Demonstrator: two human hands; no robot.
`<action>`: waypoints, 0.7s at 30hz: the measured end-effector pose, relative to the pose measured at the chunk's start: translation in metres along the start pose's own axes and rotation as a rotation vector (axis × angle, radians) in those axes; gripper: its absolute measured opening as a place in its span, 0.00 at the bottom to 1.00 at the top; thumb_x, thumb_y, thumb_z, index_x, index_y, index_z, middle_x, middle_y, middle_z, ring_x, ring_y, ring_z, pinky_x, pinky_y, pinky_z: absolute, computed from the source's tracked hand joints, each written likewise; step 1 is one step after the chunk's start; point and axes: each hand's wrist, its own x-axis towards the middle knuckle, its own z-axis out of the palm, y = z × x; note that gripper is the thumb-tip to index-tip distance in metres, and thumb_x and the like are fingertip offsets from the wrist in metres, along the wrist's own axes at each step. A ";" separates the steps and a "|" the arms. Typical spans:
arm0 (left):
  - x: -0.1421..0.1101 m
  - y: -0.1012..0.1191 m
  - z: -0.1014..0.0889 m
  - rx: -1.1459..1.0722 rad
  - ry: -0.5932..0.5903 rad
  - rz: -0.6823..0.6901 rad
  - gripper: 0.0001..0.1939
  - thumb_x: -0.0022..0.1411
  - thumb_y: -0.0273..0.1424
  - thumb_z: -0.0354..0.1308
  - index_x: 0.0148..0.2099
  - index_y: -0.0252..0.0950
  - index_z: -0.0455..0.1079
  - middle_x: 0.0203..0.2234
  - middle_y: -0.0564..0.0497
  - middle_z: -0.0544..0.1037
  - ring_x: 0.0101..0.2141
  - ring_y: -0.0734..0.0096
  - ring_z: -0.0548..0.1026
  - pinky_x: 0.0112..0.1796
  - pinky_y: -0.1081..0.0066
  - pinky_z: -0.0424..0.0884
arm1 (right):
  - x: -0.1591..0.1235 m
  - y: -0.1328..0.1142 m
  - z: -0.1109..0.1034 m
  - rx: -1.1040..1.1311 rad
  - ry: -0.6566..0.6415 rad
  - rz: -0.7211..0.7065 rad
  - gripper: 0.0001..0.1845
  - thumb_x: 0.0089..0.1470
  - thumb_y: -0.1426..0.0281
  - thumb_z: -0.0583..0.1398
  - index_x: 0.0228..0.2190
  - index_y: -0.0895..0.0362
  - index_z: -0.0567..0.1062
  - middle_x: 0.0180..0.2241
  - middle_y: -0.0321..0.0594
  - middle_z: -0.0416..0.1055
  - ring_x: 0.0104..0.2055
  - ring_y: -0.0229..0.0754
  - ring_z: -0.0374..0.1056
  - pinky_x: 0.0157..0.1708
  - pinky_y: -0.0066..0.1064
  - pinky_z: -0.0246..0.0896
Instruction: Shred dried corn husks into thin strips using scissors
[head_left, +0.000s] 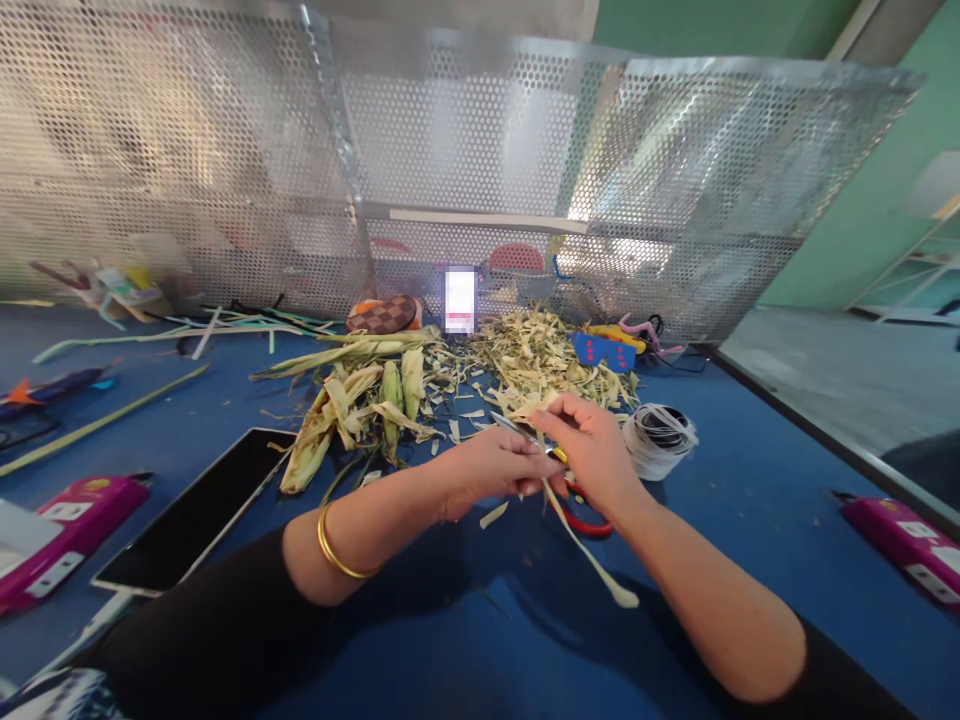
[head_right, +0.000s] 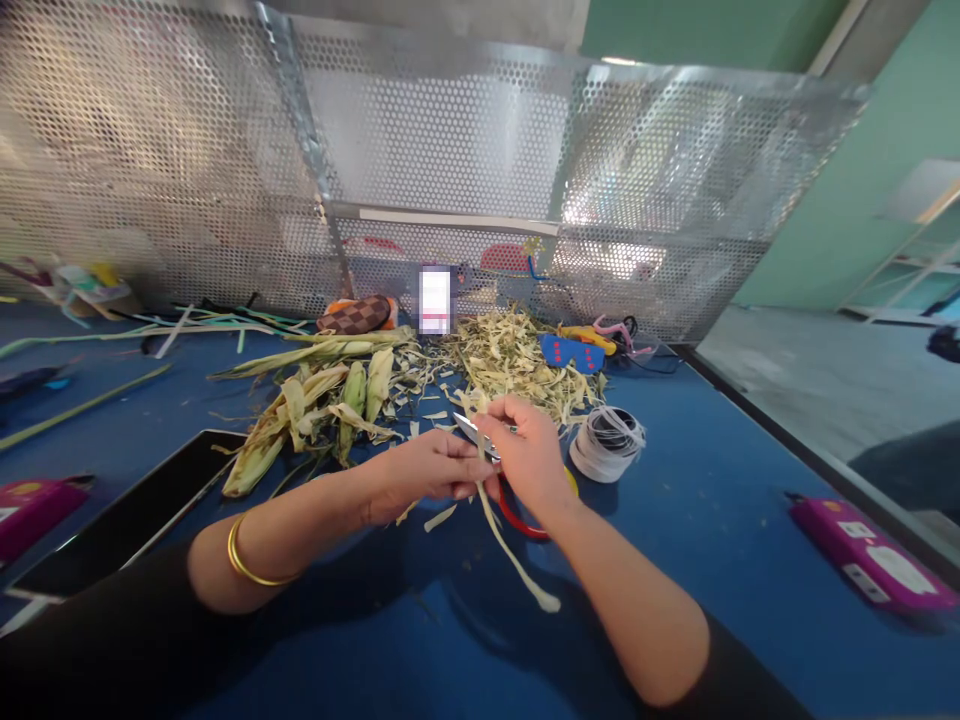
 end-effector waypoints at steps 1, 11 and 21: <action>0.000 0.001 -0.002 -0.030 0.020 -0.013 0.15 0.50 0.42 0.59 0.27 0.33 0.76 0.14 0.57 0.62 0.16 0.82 0.52 0.20 0.74 0.45 | 0.003 0.000 -0.005 -0.020 -0.041 -0.022 0.12 0.52 0.62 0.56 0.22 0.56 0.70 0.24 0.35 0.69 0.30 0.39 0.64 0.32 0.30 0.56; 0.004 0.005 -0.015 -0.075 0.131 -0.032 0.17 0.47 0.43 0.62 0.28 0.32 0.74 0.14 0.57 0.63 0.15 0.84 0.51 0.17 0.75 0.42 | 0.017 0.007 -0.031 -0.386 -0.310 -0.242 0.16 0.55 0.63 0.55 0.19 0.56 0.64 0.18 0.31 0.60 0.23 0.35 0.56 0.24 0.27 0.50; 0.006 0.008 -0.017 -0.490 0.292 -0.038 0.09 0.54 0.32 0.61 0.31 0.29 0.76 0.24 0.48 0.76 0.26 0.76 0.72 0.29 0.77 0.66 | -0.001 -0.007 -0.023 -0.809 0.209 -0.997 0.09 0.55 0.73 0.57 0.39 0.55 0.74 0.33 0.41 0.71 0.37 0.43 0.65 0.41 0.37 0.55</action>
